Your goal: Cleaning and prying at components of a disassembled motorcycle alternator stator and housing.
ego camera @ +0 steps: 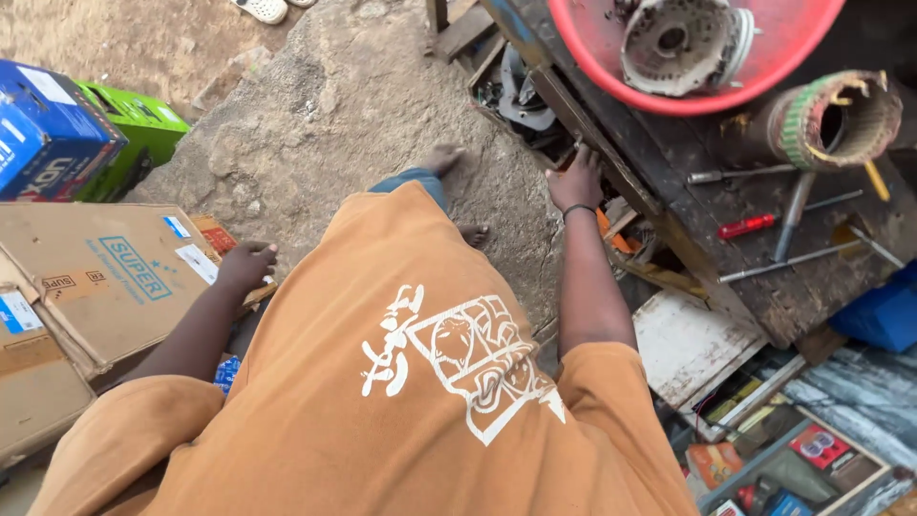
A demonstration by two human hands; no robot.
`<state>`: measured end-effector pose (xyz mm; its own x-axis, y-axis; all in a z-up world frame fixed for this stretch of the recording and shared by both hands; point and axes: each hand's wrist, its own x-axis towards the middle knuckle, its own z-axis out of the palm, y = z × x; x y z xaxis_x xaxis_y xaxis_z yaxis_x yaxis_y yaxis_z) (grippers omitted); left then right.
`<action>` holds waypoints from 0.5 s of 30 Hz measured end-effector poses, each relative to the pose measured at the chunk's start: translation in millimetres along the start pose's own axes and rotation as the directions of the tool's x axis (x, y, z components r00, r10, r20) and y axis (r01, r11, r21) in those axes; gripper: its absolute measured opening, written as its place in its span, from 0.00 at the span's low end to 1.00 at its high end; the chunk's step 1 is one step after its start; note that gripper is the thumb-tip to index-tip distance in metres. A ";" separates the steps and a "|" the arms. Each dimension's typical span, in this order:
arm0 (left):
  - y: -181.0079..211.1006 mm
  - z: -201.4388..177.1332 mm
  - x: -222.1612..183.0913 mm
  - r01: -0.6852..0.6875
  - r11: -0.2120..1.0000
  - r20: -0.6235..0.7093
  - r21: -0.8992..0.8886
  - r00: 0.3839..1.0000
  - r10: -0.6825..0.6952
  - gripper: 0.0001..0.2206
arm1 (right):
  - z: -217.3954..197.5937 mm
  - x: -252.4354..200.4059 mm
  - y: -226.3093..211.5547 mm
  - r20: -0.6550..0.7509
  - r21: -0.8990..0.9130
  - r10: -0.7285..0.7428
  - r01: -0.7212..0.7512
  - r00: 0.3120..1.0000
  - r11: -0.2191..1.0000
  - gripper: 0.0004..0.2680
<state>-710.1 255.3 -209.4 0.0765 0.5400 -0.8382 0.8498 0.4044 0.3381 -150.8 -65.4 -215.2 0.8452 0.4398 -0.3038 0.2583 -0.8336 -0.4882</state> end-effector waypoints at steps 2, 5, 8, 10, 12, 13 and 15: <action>-1.9 6.2 -9.5 0.018 0.992 0.035 0.128 0.999 -0.023 0.20 | -0.1 7.3 4.2 0.100 -0.166 0.111 -0.093 0.989 0.982 0.36; 15.1 3.6 4.1 0.020 0.957 0.170 0.290 0.983 -0.072 0.20 | 4.5 24.4 16.0 0.228 -0.185 0.198 -0.157 0.953 0.970 0.31; 8.9 -11.6 64.5 -0.155 0.877 0.172 0.456 0.982 0.084 0.21 | 5.2 36.9 6.2 0.236 -0.330 0.283 -0.198 0.930 0.923 0.37; 51.4 -23.1 50.4 -0.211 0.896 0.183 0.391 0.972 0.149 0.21 | 8.1 42.0 6.1 0.242 -0.312 0.304 -0.222 0.921 0.924 0.39; 89.0 -40.0 43.0 -0.261 0.903 0.192 0.341 0.960 0.205 0.22 | 16.3 40.6 5.5 0.257 -0.286 0.335 -0.260 0.906 0.922 0.41; 106.5 -48.0 43.0 -0.318 0.899 0.178 0.302 0.945 0.274 0.21 | 19.3 39.4 4.5 0.272 -0.272 0.349 -0.276 0.897 0.922 0.40; 131.6 -76.8 33.1 -0.366 0.889 0.185 0.275 0.927 0.325 0.21 | 38.0 24.7 -1.6 0.292 -0.265 0.390 -0.317 0.873 0.910 0.39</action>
<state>-635.7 383.0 -159.8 0.4435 0.4953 -0.7470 0.8709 -0.0413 0.4897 -148.1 -40.5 -253.0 0.7019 0.1570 -0.6948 0.0912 -0.9872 -0.1309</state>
